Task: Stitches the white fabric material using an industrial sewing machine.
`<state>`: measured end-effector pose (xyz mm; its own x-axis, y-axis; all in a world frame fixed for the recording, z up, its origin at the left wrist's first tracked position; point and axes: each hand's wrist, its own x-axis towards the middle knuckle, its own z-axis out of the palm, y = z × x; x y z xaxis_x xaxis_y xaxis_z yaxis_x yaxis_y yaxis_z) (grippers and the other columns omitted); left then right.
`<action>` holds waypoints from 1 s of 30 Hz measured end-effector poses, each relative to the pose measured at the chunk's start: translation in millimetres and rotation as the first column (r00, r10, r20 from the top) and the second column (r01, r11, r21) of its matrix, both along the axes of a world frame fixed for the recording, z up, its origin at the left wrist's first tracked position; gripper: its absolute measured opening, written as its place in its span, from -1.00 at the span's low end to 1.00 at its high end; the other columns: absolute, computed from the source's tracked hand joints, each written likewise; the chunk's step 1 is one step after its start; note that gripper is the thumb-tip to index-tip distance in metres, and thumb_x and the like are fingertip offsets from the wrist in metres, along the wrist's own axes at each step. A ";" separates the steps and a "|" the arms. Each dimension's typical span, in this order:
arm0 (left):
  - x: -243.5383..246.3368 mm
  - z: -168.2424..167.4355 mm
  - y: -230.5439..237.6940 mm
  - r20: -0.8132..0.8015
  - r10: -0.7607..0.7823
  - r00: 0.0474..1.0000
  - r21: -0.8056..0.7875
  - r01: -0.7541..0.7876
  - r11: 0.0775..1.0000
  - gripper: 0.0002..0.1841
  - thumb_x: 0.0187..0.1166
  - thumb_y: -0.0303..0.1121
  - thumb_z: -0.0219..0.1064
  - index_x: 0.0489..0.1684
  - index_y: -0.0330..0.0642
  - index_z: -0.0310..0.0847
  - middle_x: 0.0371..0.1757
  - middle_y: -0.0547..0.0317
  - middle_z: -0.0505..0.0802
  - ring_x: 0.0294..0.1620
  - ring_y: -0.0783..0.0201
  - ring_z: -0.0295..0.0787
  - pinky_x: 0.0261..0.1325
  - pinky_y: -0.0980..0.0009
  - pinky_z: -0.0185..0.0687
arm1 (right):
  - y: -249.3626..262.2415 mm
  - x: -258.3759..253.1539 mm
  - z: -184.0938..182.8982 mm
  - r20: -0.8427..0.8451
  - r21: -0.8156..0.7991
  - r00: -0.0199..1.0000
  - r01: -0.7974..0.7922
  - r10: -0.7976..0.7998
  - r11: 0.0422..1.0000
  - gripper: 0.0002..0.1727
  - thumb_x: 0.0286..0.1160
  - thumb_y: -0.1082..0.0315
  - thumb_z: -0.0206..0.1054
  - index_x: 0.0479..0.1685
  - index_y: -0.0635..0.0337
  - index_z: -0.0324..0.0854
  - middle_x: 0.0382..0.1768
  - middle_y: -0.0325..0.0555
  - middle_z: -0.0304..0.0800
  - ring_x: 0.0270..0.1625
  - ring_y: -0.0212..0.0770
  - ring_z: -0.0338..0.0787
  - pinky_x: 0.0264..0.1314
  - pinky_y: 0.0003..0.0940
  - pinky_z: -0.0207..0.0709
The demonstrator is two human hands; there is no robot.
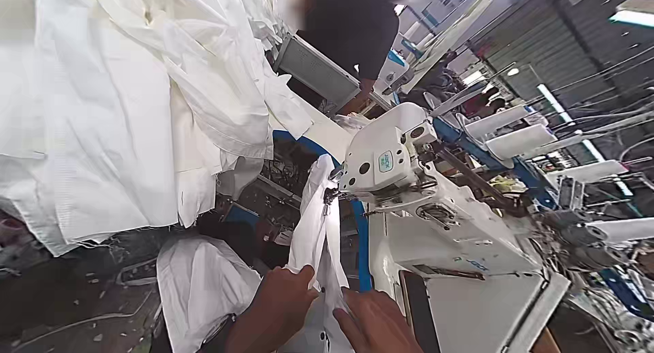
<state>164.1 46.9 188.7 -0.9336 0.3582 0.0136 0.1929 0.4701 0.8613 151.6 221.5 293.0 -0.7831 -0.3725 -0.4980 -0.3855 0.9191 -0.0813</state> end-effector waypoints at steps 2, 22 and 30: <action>9.9 -13.0 7.1 -0.217 0.105 0.971 0.062 -0.094 0.994 -0.75 0.58 -0.33 0.34 -0.40 -0.38 0.71 -0.63 -0.14 0.73 -0.51 -0.17 0.81 -0.46 -0.08 0.62 | 5.3 -0.2 -2.8 0.028 -0.074 0.997 -0.076 0.079 0.994 -0.62 0.57 0.26 0.25 -0.51 0.42 0.66 -0.62 0.22 0.67 -0.41 0.28 0.78 -0.30 0.25 0.50; -9.4 -14.3 9.4 -0.440 0.174 0.881 0.005 -0.191 0.982 -0.76 0.50 -0.31 0.32 -0.57 -0.21 0.66 -0.83 0.10 0.56 -0.81 0.10 0.63 -0.78 0.20 0.41 | -17.1 24.2 -2.4 -0.434 -0.016 0.899 -0.068 0.054 0.998 -0.79 0.43 0.45 0.28 -0.36 0.34 0.82 -0.60 0.13 0.78 -0.51 0.15 0.85 -0.52 0.05 0.62; -6.1 -31.7 18.6 -0.484 0.339 0.807 0.113 -0.326 0.939 -0.75 0.39 -0.40 0.22 -0.31 -0.17 0.90 -0.82 0.17 0.62 -0.85 0.18 0.59 -0.84 0.27 0.32 | -43.7 -5.4 -21.5 -0.519 0.118 0.836 -0.140 0.181 0.983 -0.83 0.29 0.40 0.36 -0.60 0.18 0.76 -0.70 -0.06 0.73 -0.57 -0.06 0.79 -0.36 -0.09 0.53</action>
<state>158.0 65.5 157.0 -0.8631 0.0209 0.5046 0.4269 0.5638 0.7070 146.1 177.8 271.5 -0.8670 -0.4949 -0.0590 -0.4936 0.8361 0.2392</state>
